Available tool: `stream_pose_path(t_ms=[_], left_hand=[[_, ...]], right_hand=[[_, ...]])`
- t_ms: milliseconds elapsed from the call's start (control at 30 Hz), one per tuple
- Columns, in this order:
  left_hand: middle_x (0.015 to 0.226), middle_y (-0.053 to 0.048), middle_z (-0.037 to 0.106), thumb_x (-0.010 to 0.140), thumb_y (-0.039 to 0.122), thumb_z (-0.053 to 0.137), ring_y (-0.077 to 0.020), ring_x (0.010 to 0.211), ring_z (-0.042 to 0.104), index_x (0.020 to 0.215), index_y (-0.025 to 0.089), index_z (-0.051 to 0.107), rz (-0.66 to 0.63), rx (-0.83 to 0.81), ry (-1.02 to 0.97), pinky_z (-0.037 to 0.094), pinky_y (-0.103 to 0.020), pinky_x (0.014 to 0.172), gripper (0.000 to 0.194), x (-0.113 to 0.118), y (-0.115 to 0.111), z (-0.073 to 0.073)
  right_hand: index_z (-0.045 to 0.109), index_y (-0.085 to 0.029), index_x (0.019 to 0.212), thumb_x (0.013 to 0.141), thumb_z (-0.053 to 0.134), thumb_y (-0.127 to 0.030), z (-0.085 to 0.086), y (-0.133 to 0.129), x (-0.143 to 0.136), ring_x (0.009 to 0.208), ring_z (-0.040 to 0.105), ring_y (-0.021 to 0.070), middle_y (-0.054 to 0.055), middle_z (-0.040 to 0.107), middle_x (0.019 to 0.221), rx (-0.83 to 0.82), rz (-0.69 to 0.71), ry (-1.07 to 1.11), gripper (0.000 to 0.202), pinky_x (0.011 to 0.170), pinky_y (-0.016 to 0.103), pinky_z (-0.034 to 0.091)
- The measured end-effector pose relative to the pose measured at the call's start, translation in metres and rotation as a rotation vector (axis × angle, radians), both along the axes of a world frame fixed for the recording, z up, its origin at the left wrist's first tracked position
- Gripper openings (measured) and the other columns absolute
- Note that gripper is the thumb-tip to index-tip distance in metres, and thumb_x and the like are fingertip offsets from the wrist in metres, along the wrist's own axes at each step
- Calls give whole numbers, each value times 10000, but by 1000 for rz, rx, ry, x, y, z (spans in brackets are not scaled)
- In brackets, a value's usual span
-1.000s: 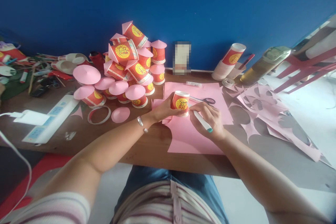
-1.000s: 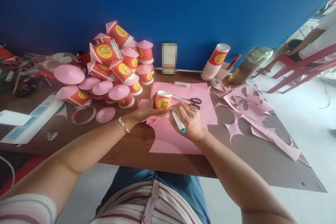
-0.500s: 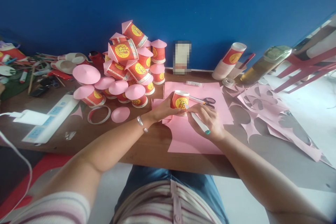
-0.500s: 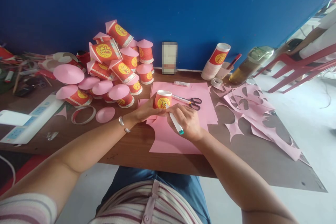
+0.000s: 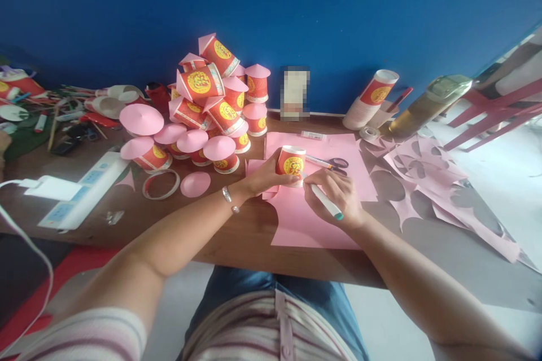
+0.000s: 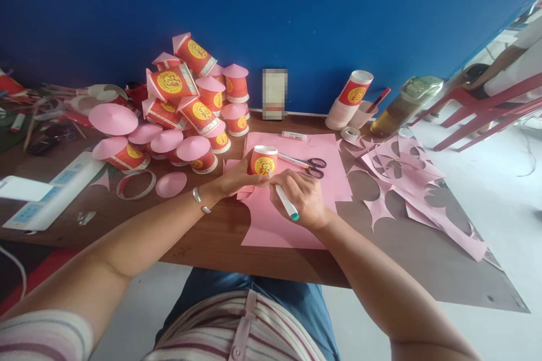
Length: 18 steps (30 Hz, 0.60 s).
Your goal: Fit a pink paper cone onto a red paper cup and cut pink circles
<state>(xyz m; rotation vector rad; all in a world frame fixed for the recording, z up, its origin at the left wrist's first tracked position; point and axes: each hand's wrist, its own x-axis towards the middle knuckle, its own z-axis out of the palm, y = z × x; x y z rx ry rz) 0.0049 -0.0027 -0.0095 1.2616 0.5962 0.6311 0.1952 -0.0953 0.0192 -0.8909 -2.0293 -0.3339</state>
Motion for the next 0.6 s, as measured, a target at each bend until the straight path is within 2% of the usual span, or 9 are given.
stream_pose_path(t_ms=[133, 300, 600], left_hand=[[1095, -42, 603, 685, 362, 928, -214, 1017, 626, 1269, 206, 484, -2, 28, -10, 559, -354, 853, 751, 0, 0, -1], [1092, -57, 624, 672, 367, 940, -234, 1036, 641, 1294, 207, 482, 9, 2, 7, 571, -390, 872, 788, 1, 0, 0], [1138, -60, 624, 706, 333, 907, -229, 1057, 631, 1322, 208, 475, 15, 26, 19, 547, -387, 895, 764, 1, 0, 1]], right_hand=[[598, -194, 993, 905, 622, -57, 0, 0, -1, 637, 657, 147, 25, 711, 787, 10, 18, -45, 165, 591, 261, 496], [598, -208, 1002, 936, 591, -76, 0, 1, -1, 663, 673, 147, 20, 719, 808, -18, -1, -51, 148, 603, 262, 497], [571, -206, 936, 905, 600, -57, 0, -1, -1, 572, 618, 121, -10, 681, 735, -1, -15, -21, 155, 547, 251, 458]])
